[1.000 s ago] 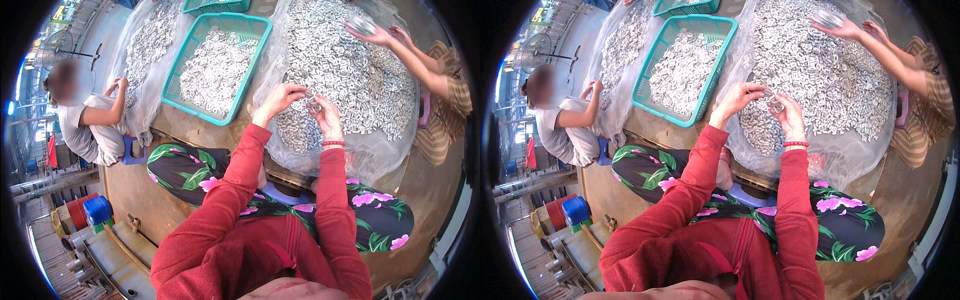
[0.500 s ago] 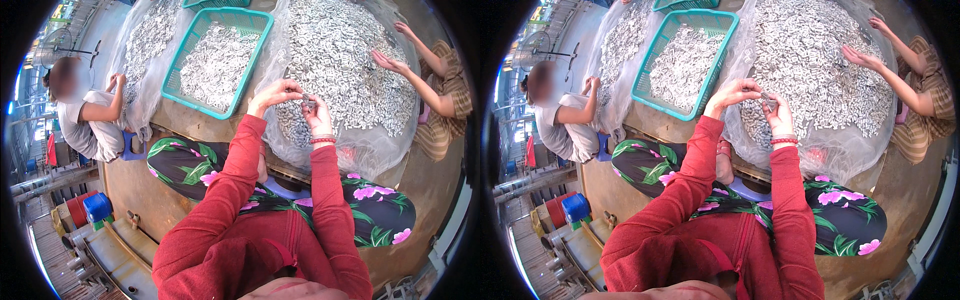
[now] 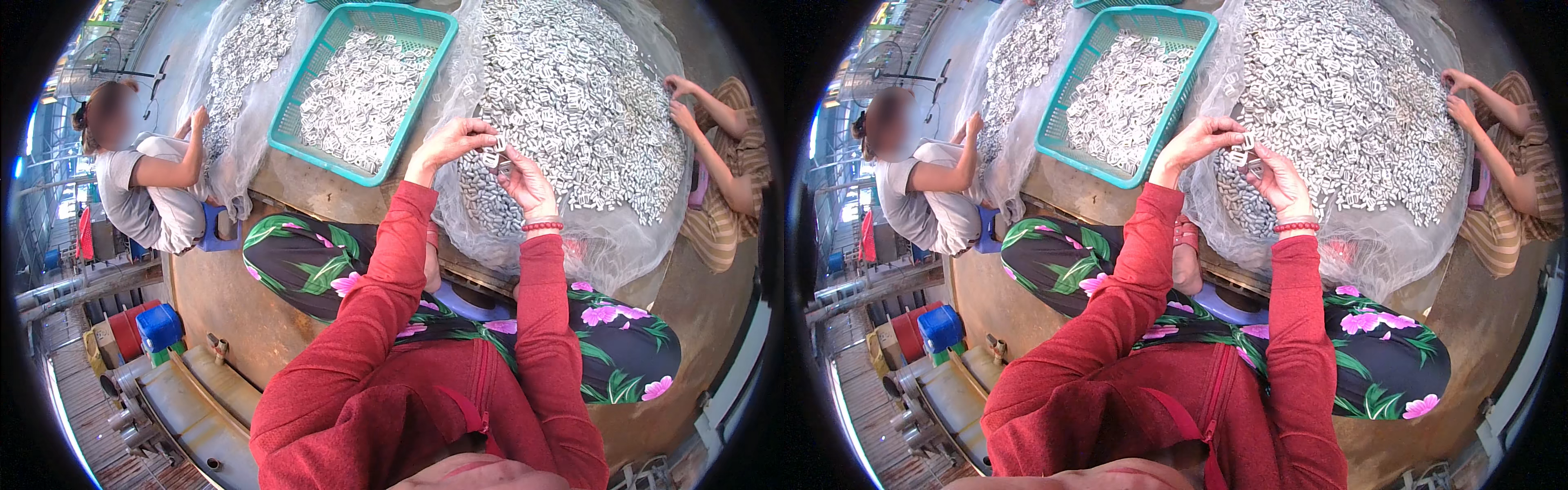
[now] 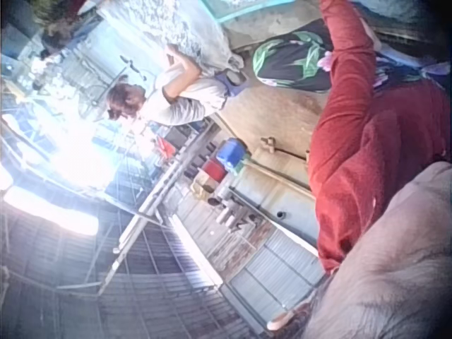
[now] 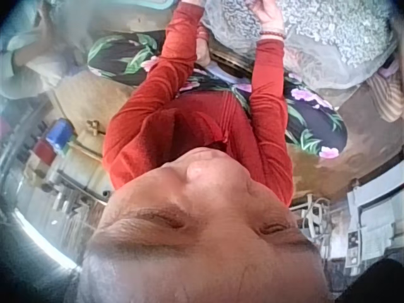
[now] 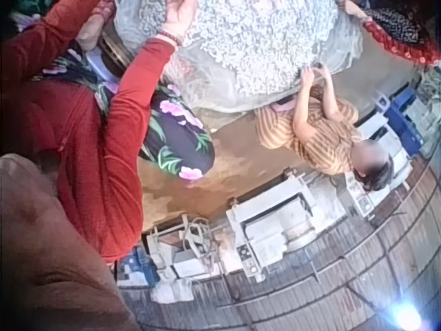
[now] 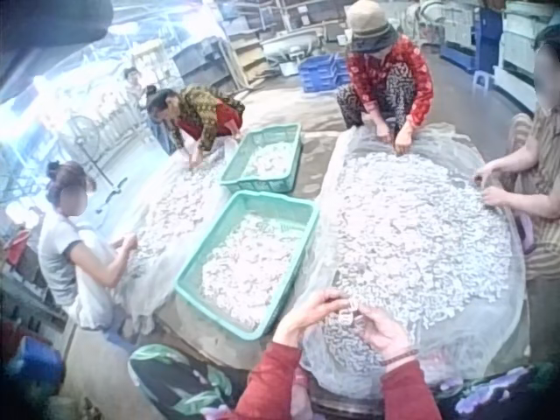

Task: The person sits on a low stool and sorts small white plastic parts from a large pile on a mesh sheet into a green basket. They pick up handfuls of parts, separate them, and place the sorted items into the basket while other workers perform similar tasks nearby.

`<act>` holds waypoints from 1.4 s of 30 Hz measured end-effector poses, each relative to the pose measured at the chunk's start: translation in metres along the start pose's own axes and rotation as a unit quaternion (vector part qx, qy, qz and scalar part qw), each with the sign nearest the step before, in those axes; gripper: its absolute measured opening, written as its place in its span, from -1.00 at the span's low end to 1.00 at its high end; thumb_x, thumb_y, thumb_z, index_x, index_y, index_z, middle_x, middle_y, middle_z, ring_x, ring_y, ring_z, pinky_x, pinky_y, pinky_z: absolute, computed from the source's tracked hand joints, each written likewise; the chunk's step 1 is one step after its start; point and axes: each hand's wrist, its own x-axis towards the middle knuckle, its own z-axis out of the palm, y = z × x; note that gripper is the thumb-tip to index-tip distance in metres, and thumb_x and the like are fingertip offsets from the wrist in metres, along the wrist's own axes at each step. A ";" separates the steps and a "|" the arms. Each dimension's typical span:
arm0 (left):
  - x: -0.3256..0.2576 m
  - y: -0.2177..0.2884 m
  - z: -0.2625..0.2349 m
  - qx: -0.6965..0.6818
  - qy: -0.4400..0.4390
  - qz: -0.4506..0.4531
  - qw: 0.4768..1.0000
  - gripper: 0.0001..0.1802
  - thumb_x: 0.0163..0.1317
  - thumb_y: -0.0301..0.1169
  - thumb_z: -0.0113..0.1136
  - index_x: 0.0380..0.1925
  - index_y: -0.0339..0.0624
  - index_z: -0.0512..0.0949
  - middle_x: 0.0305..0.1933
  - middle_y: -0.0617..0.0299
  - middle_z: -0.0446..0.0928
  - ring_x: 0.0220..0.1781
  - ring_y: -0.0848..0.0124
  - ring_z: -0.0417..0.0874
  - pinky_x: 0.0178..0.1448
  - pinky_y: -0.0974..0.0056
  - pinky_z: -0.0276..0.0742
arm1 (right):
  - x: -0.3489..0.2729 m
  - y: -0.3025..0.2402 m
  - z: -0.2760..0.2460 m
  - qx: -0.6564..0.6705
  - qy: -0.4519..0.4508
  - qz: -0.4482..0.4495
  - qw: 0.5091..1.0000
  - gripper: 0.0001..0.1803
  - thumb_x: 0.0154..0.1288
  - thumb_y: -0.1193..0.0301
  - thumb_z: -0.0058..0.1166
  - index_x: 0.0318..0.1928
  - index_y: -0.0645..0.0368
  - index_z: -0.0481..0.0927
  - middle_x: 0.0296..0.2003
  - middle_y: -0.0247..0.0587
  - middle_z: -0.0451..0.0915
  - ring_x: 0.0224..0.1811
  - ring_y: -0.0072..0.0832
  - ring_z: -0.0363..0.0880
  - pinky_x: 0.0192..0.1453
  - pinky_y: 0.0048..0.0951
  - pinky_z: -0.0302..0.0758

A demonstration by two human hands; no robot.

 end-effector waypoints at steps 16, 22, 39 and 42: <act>-0.013 0.014 -0.016 0.013 -0.023 0.011 1.000 -0.79 0.14 -0.43 0.12 -0.29 -0.36 0.54 -0.37 0.23 0.56 -0.25 0.50 0.53 -0.11 0.39 0.44 | 0.005 -0.008 -0.020 0.077 0.156 -0.070 0.982 -0.84 0.08 0.46 0.10 -0.30 0.18 0.47 -0.40 -0.22 0.53 -0.37 -0.31 0.54 -0.37 -0.42 0.53; -0.027 -0.004 -0.070 -0.506 0.307 0.050 0.804 -0.57 0.26 -0.22 -0.03 0.01 -0.31 0.35 -0.08 0.09 0.47 -0.15 0.33 0.54 -0.11 0.24 0.52 | 0.006 -0.013 0.011 0.045 0.064 -0.101 0.992 -0.76 0.25 0.33 -0.05 -0.18 0.24 0.43 -0.19 -0.06 0.49 -0.10 -0.11 0.48 -0.02 -0.17 0.48; -0.029 -0.002 -0.081 0.365 0.525 0.038 0.768 -0.66 0.02 -0.46 0.17 -0.14 -0.25 0.49 -0.20 -0.03 0.51 -0.16 0.13 0.53 -0.05 0.18 0.42 | -0.001 -0.016 0.032 -0.077 0.045 -0.113 0.990 -0.50 0.13 0.72 -0.18 0.12 0.40 0.11 -0.18 0.10 0.41 -0.10 -0.12 0.50 0.05 -0.21 0.51; -0.022 0.011 -0.055 0.366 0.431 0.087 0.820 -0.55 -0.06 -0.42 0.25 -0.07 -0.15 0.49 -0.17 0.00 0.50 -0.04 0.18 0.48 0.07 0.18 0.35 | 0.004 -0.011 0.032 -0.135 0.096 -0.133 0.977 -0.52 0.15 0.70 -0.09 0.10 0.34 0.16 -0.33 -0.12 0.40 -0.25 -0.31 0.52 -0.07 -0.27 0.59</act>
